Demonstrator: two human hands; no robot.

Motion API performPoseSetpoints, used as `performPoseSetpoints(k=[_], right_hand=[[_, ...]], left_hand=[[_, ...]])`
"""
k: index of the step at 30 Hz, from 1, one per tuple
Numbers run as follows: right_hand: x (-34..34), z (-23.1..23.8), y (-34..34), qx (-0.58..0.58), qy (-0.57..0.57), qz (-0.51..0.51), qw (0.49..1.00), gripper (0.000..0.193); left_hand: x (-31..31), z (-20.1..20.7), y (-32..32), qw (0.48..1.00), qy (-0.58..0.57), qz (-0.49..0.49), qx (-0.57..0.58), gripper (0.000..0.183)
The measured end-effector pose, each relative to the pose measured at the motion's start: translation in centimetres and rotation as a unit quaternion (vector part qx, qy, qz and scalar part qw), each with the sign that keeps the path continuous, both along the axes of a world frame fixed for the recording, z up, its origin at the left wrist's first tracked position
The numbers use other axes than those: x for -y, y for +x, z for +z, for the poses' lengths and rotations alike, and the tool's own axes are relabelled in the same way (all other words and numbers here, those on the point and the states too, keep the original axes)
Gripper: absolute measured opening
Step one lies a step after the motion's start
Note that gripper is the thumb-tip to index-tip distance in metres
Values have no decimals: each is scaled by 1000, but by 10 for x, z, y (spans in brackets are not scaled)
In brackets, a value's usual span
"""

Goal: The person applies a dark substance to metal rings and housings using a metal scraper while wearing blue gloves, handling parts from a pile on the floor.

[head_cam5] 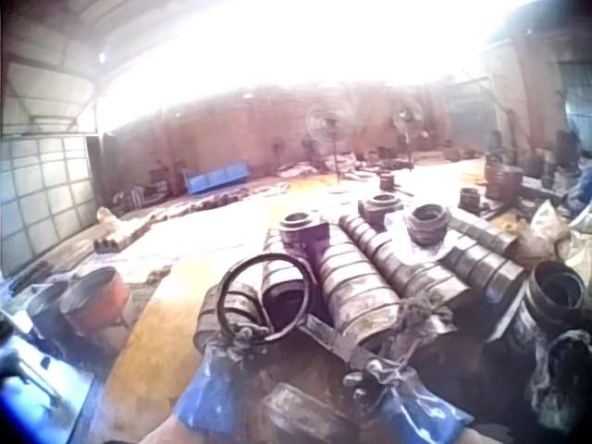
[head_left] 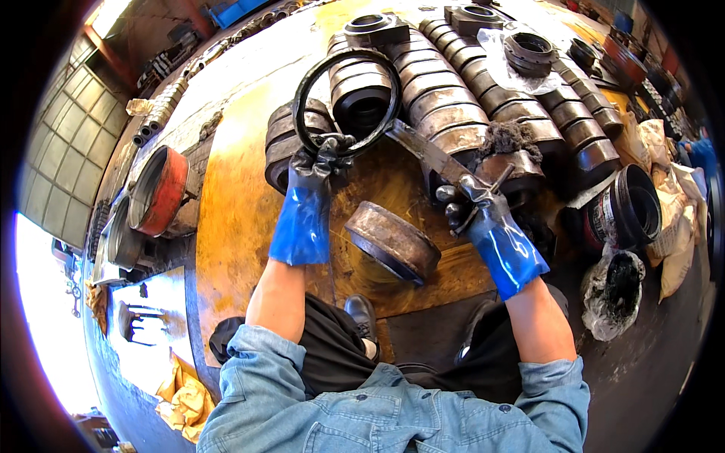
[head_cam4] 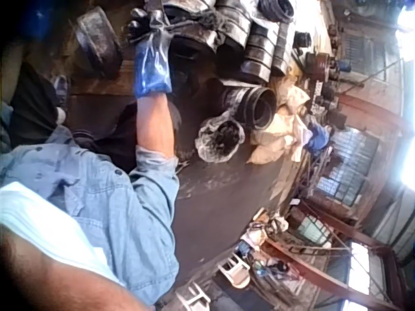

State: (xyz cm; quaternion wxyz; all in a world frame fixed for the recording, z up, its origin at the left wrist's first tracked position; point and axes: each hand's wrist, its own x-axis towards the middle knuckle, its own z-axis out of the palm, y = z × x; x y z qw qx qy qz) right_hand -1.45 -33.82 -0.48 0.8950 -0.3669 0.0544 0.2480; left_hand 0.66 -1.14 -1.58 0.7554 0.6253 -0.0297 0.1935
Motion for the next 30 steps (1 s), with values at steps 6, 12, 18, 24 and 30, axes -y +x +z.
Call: performPoseSetpoints(k=[6,12,18,24,30], right_hand=[[19,8,11,193,-200,-36,960,34],[15,-6,21,597,-472,-181,624,36],[3,23,2,759,-567,-152,281,43],[9,23,-8,760,-590,-145,232,43],[36,18,23,686,-515,-158,488,66]], left_hand=[[-1,2,-5,980,189,-32,-51,15],[5,2,-6,953,292,-24,-78,11],[4,7,-14,912,374,11,-170,8],[-4,2,-17,925,341,-14,-167,8],[6,3,-19,960,268,-13,-85,8]])
